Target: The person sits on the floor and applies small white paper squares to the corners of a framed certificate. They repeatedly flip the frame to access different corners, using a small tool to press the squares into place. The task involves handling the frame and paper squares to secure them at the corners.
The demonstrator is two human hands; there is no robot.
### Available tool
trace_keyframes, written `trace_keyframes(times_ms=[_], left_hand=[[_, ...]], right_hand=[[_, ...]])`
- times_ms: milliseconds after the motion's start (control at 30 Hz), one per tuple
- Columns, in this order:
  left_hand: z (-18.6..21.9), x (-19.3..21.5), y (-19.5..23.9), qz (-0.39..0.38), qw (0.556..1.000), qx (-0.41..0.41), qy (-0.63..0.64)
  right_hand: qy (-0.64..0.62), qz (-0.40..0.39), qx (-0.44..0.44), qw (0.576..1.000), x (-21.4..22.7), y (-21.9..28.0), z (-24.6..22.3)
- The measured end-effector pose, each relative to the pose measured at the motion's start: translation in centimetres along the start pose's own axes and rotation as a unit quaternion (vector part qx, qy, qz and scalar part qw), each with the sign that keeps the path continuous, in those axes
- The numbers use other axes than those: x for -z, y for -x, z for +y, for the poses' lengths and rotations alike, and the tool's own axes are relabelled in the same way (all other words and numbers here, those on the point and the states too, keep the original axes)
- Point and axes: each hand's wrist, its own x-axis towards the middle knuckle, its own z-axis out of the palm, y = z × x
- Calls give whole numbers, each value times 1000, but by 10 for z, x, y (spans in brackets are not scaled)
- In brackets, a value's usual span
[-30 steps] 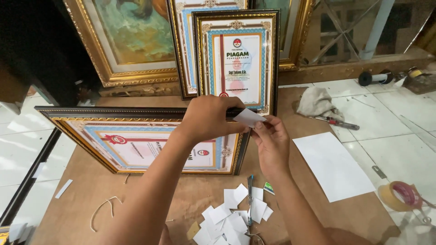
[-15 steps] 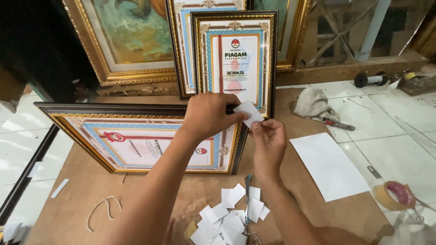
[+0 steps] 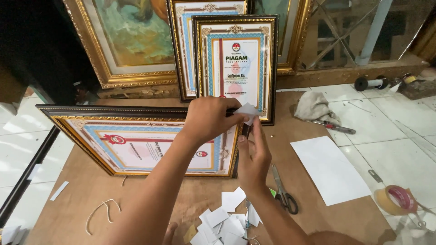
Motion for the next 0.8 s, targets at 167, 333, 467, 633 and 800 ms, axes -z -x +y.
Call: trace_keyframes(times_ms=[167, 333, 467, 633, 800], left_hand=[[-2, -1, -1, 6, 1000, -4, -4], [-4, -3, -1, 11, 1000, -6, -2], [-3, -1, -2, 0, 1000, -2, -11], [-5, -1, -5, 2, 1000, -4, -9], [0, 10, -7, -38, 999, -3, -15]], right_hand=[[20, 13, 8, 1000, -1, -3, 3], [52, 17, 44, 998, 0, -5, 6], [78, -1, 41, 996, 6, -9, -3], [113, -15, 43, 993, 13, -22, 21], [91, 6, 21, 996, 19, -39, 35]])
